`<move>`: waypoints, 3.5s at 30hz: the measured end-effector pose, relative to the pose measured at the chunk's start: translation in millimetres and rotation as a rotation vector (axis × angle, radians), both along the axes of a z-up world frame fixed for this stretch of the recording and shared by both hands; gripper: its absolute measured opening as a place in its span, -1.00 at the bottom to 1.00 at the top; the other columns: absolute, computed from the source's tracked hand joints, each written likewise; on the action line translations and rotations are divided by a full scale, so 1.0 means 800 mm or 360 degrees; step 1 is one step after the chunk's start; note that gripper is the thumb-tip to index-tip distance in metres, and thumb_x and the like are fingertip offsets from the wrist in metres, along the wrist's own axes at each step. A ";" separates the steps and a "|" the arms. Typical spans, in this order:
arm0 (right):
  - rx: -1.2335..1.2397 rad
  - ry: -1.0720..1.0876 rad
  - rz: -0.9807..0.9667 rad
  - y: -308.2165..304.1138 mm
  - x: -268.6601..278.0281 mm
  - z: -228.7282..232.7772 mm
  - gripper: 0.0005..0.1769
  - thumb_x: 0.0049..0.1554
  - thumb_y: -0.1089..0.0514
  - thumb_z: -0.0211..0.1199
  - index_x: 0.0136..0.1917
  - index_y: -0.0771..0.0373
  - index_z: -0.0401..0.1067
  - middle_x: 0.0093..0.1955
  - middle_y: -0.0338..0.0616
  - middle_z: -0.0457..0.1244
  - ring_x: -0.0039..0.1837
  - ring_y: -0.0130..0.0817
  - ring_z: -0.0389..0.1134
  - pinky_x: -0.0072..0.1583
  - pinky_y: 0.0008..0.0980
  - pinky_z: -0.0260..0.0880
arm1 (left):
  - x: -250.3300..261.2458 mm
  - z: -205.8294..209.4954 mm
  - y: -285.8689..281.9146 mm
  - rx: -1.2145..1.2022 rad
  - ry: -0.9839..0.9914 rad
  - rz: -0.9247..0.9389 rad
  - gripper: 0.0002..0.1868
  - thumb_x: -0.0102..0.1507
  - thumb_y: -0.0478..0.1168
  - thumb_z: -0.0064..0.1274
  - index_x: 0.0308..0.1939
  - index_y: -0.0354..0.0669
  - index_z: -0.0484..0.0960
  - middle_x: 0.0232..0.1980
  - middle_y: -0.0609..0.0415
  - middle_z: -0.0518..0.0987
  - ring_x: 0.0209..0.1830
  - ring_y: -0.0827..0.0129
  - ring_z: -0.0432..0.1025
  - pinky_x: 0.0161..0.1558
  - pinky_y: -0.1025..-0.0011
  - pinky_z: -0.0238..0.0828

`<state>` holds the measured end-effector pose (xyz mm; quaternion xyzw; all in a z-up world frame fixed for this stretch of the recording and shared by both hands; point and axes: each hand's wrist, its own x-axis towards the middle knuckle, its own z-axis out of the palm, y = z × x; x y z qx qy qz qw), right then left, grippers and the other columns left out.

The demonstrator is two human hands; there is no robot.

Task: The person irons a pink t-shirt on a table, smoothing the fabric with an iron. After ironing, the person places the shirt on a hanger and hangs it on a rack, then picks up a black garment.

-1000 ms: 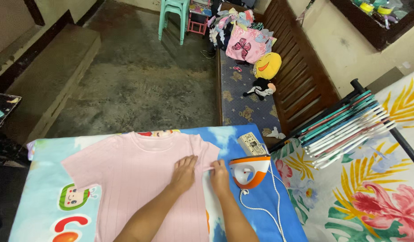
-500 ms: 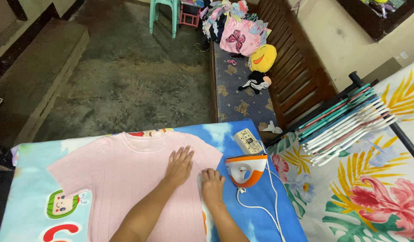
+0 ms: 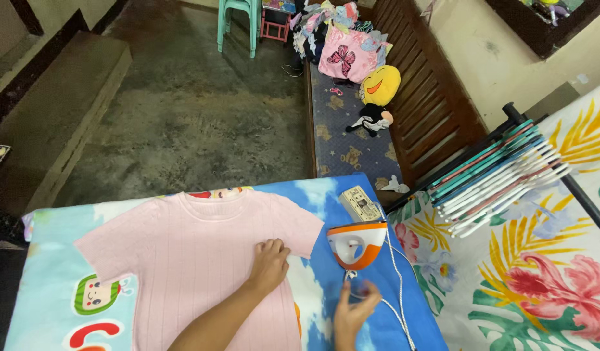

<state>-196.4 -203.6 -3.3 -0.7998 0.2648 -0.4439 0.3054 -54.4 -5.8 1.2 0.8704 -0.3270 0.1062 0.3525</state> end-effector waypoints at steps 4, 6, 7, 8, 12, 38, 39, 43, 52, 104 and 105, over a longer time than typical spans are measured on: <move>0.0047 -0.0085 0.0181 -0.046 0.041 0.006 -0.42 0.12 0.08 0.39 0.27 0.45 0.29 0.13 0.11 0.25 0.17 -0.13 0.27 0.21 -0.17 0.26 | -0.007 0.001 0.003 -0.0072 0.0001 0.0048 -0.73 0.10 -0.34 0.13 -0.11 -0.16 0.66 -0.08 0.06 0.47 0.05 0.17 0.33 0.08 0.08 0.15; 0.0403 -0.0005 0.0256 -0.052 0.062 0.013 -0.52 0.18 0.04 0.34 0.21 0.40 0.33 0.03 0.04 0.33 0.06 -0.20 0.35 0.12 -0.24 0.35 | -0.015 0.007 0.005 -0.0132 -0.0108 0.0075 -0.67 0.08 -0.31 0.15 -0.06 -0.21 0.63 -0.03 -0.01 0.47 0.06 0.11 0.32 0.07 0.05 0.15; 0.0582 0.0037 0.0297 -0.052 0.070 0.020 -0.57 0.20 0.03 0.31 0.18 0.38 0.35 -0.02 0.00 0.37 0.01 -0.24 0.40 0.07 -0.28 0.39 | -0.020 0.010 0.008 -0.0160 -0.0163 0.0091 -0.64 0.07 -0.30 0.16 -0.04 -0.23 0.62 -0.01 -0.04 0.47 0.06 0.09 0.31 0.06 0.03 0.14; 0.0494 0.0009 0.0363 -0.052 0.075 0.031 -0.60 0.24 0.04 0.31 0.19 0.37 0.36 -0.02 0.01 0.36 0.01 -0.24 0.38 0.08 -0.28 0.39 | -0.025 0.012 0.012 -0.0154 -0.0158 0.0103 -0.61 0.05 -0.28 0.17 -0.04 -0.25 0.61 -0.02 -0.05 0.47 0.05 0.07 0.30 0.05 0.02 0.14; 0.0496 0.0424 0.0331 -0.055 0.116 0.094 -0.54 0.22 0.02 0.25 0.33 0.22 0.38 -0.11 0.14 0.37 -0.12 -0.01 0.40 -0.01 -0.11 0.39 | -0.035 0.011 0.017 -0.0042 0.0054 0.0173 -0.66 0.06 -0.24 0.21 -0.11 -0.23 0.56 -0.08 -0.08 0.45 0.03 0.04 0.29 0.00 0.02 0.14; 0.0153 0.1408 0.0829 0.011 0.304 0.095 -0.46 0.16 -0.08 0.23 0.34 0.21 0.45 0.04 0.27 0.42 0.08 0.13 0.53 0.19 -0.11 0.47 | -0.048 0.021 0.026 -0.0480 0.0163 0.0310 -0.75 0.07 -0.28 0.15 -0.20 -0.22 0.50 -0.25 -0.02 0.48 -0.10 0.07 0.37 -0.01 0.08 0.16; 0.0051 0.1329 0.0908 0.008 0.284 0.093 -0.47 0.15 -0.08 0.24 0.30 0.22 0.48 0.05 0.26 0.41 0.12 0.11 0.50 0.21 -0.12 0.45 | -0.049 0.022 0.026 -0.0407 0.0176 0.0295 -0.71 0.06 -0.23 0.21 -0.21 -0.23 0.50 -0.26 -0.04 0.47 -0.10 0.06 0.36 -0.03 0.05 0.14; -0.0022 0.1207 0.1003 -0.001 0.215 0.092 -0.47 0.14 -0.07 0.26 0.29 0.25 0.48 0.11 0.25 0.40 0.20 0.10 0.45 0.24 -0.12 0.41 | -0.048 0.022 0.026 -0.0298 0.0087 0.0298 -0.72 0.01 -0.30 0.17 -0.22 -0.23 0.51 -0.24 -0.06 0.47 -0.08 0.06 0.34 -0.04 0.03 0.13; -0.0136 0.1310 0.0805 0.041 0.326 0.084 -0.58 0.22 -0.07 0.13 0.19 0.20 0.54 0.11 0.26 0.37 0.24 0.23 0.37 0.26 0.01 0.35 | -0.047 -0.002 0.025 -0.0563 0.0292 0.0320 -0.82 0.04 -0.40 0.07 -0.30 -0.21 0.46 -0.26 -0.05 0.49 -0.13 0.02 0.36 -0.04 0.11 0.27; -0.0095 0.1350 0.0720 0.033 0.164 0.104 -0.47 0.14 -0.14 0.19 0.29 0.16 0.49 0.02 0.30 0.39 0.16 0.22 0.41 0.24 -0.01 0.38 | -0.038 -0.022 0.018 -0.0815 0.0397 0.0423 -0.58 0.13 -0.55 -0.21 0.05 -0.30 0.43 0.06 -0.29 0.52 0.13 -0.19 0.39 0.19 0.05 0.32; -0.0140 0.1342 0.0722 0.035 0.170 0.102 -0.48 0.15 -0.14 0.18 0.28 0.16 0.50 0.04 0.29 0.39 0.17 0.23 0.41 0.24 0.00 0.37 | -0.039 -0.024 0.018 -0.0804 0.0399 0.0424 -0.59 0.12 -0.55 -0.20 0.05 -0.30 0.44 0.05 -0.29 0.52 0.13 -0.19 0.39 0.18 0.04 0.33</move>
